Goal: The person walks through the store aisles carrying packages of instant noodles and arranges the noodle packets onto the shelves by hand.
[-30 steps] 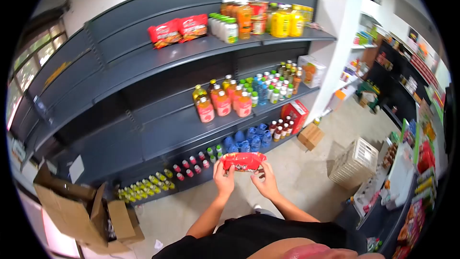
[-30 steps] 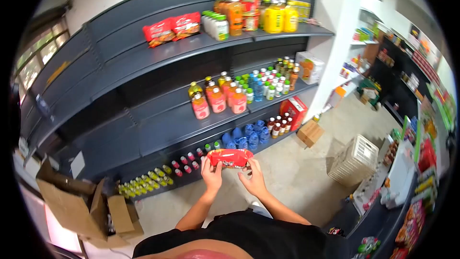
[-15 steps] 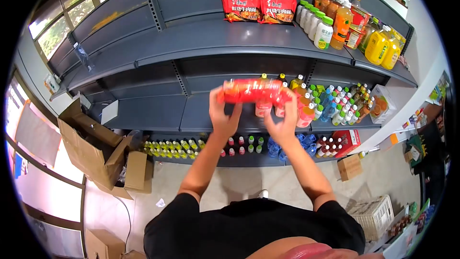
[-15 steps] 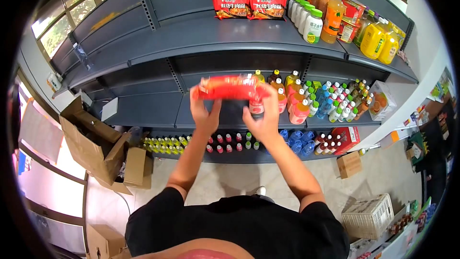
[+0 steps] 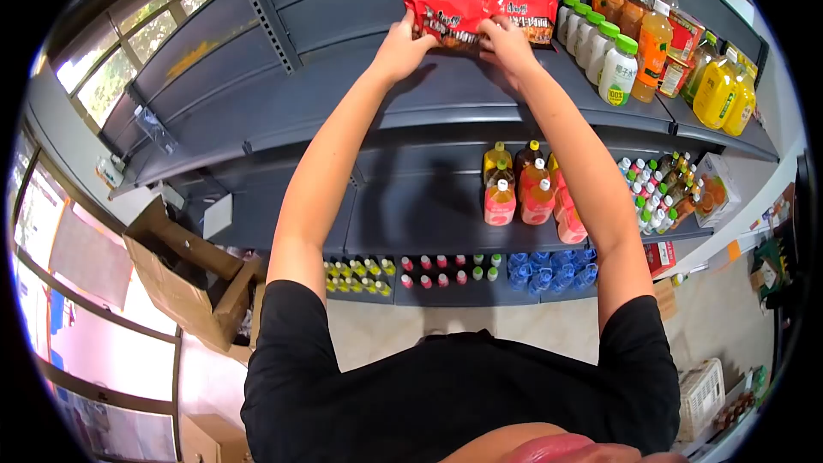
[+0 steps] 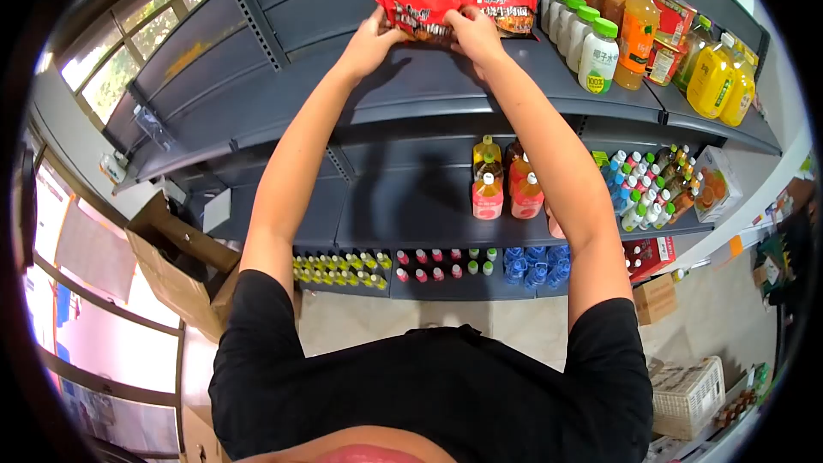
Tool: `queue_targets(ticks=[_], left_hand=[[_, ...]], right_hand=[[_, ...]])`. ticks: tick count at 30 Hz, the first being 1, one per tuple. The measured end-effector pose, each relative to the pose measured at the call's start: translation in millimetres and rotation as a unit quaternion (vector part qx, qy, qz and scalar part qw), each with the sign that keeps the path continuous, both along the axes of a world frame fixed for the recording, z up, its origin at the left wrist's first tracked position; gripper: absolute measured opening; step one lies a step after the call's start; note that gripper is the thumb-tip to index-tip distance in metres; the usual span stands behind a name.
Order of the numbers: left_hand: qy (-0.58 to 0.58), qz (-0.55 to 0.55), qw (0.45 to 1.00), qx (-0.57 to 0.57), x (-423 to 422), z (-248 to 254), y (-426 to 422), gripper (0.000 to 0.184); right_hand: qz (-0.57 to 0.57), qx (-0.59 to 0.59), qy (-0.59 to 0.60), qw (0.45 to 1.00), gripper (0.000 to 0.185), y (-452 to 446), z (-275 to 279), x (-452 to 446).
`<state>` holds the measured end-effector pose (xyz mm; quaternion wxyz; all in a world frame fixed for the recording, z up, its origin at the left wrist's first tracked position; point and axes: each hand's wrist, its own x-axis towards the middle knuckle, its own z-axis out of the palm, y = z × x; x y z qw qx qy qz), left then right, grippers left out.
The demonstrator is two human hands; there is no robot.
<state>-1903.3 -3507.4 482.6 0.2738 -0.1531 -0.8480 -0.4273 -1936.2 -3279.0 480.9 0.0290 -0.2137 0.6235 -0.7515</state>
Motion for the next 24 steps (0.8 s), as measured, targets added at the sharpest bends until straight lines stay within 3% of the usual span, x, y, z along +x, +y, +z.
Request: queue_targets(ticks=[3, 5, 7, 10, 13, 14, 16, 18, 19, 22, 23, 24], left_hand=[[-0.082, -0.057, 0.995, 0.019, -4.3, -1.6, -2.2, 0.062], [-0.133, -0.066, 0.989, -0.023, -11.1, -9.6, -5.9, 0.058], [-0.133, -0.089, 0.978, -0.137, -18.8, -12.3, -11.4, 0.061], [-0.026, 0.012, 0.966, -0.257, 26.5, -15.0, 16.0, 0.059], [-0.037, -0.006, 0.971, -0.236, 56.9, -21.1, 42.3, 0.059], [0.02, 0.006, 0.976, -0.217, 70.7, -28.9, 51.9, 0.057], [0.157, -0.011, 0.974, -0.165, 107.8, -47.5, 69.8, 0.044], [0.274, -0.048, 0.958, -0.067, 139.3, -95.7, 87.1, 0.016], [0.261, -0.095, 0.96, -0.046, 154.2, -127.8, 93.0, 0.016], [0.0, -0.251, 0.967, -0.053, 190.8, -288.5, 109.0, 0.017], [-0.165, -0.283, 0.944, -0.048, 202.1, -350.7, 119.2, 0.032], [-0.203, -0.29, 0.925, -0.138, 223.6, -434.4, 103.5, 0.03]], right_hand=[[-0.057, 0.014, 0.044, 0.997, 0.058, -19.1, -18.7, -27.6], [-0.159, 0.104, 0.179, 0.965, 0.051, -26.5, -27.1, -39.1], [-0.129, 0.164, 0.263, 0.942, 0.048, -23.7, -33.1, -40.2], [-0.129, 0.221, 0.346, 0.903, 0.042, -22.8, -51.5, -51.9], [-0.15, 0.223, 0.362, 0.893, 0.037, -19.7, -51.0, -39.5], [-0.162, 0.229, 0.367, 0.887, 0.036, -18.4, -46.4, -34.1], [-0.16, 0.129, 0.363, 0.909, 0.025, -13.4, -28.8, -2.3], [-0.168, 0.066, 0.353, 0.918, 0.02, 11.0, -16.0, 57.6], [-0.156, 0.054, 0.359, 0.919, 0.019, 24.6, -18.3, 83.0], [-0.099, -0.076, 0.326, 0.937, 0.019, 59.4, -56.3, 155.2], [-0.091, -0.093, 0.317, 0.94, 0.019, 73.7, -65.6, 185.5], [-0.1, -0.106, 0.339, 0.93, 0.019, 85.6, -75.5, 207.5]])
